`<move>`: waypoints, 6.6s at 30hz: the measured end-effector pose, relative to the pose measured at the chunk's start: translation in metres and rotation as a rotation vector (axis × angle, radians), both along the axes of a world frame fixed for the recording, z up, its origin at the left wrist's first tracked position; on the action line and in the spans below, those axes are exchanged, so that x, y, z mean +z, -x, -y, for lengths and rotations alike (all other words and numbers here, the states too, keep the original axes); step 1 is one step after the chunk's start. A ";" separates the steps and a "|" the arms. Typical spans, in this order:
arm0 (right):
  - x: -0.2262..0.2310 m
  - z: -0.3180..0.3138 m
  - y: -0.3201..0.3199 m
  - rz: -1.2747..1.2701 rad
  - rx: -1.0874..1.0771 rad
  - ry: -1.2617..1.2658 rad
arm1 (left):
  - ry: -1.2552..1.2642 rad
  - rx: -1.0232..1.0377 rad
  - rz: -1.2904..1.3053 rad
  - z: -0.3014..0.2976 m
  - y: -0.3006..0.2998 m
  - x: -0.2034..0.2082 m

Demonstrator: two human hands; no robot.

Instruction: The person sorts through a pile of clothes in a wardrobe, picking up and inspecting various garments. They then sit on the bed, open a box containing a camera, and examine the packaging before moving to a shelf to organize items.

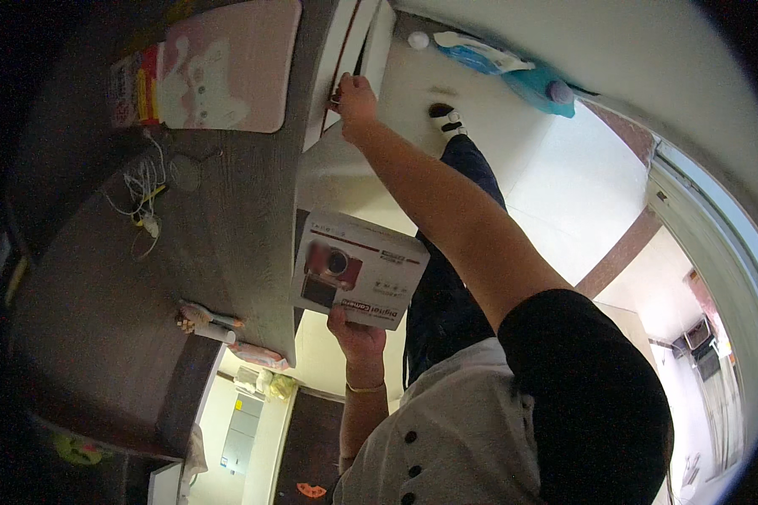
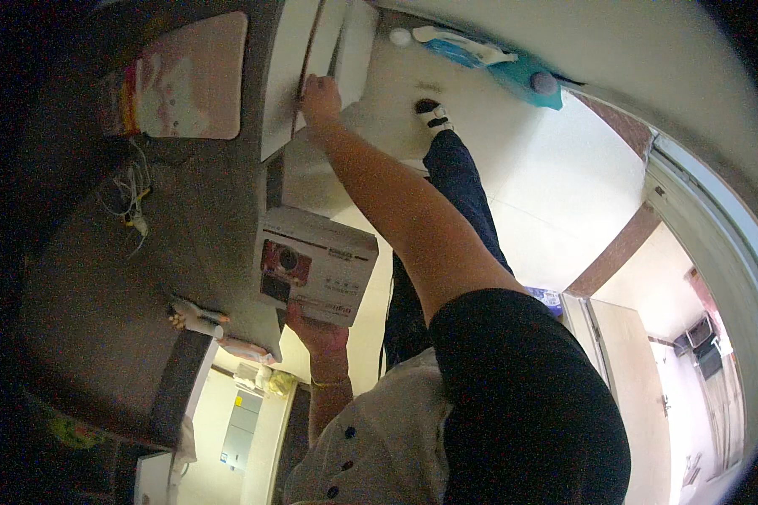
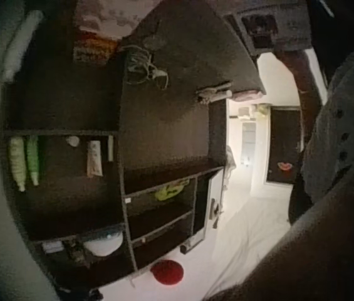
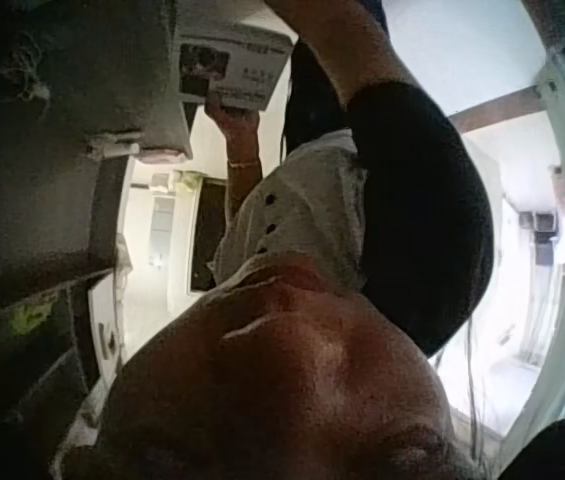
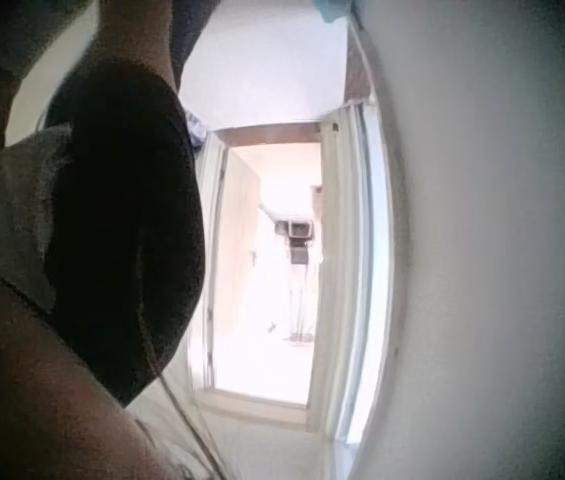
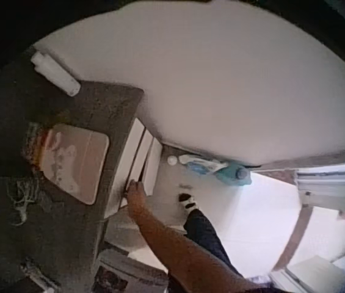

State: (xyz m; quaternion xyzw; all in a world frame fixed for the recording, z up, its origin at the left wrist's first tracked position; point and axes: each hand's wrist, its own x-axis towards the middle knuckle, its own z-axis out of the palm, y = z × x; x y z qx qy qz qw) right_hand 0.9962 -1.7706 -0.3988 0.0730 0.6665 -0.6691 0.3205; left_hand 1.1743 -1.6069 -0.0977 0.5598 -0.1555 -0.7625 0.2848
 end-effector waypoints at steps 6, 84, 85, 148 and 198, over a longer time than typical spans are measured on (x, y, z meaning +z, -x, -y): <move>0.084 -0.011 0.012 0.655 -0.134 0.225 | 0.053 0.076 0.010 0.013 -0.017 -0.006; 0.039 -0.135 0.019 0.613 0.215 0.396 | 0.264 -1.212 0.022 0.086 0.063 -0.087; 0.044 -0.138 0.015 0.549 0.205 0.343 | 0.115 -1.141 -0.055 0.083 0.072 -0.073; 0.036 -0.165 0.006 0.482 0.040 0.163 | 0.434 -1.580 0.162 0.058 0.067 -0.113; 0.144 -0.154 0.145 -1.032 0.575 -0.256 | 0.696 -1.281 0.219 0.040 0.007 -0.069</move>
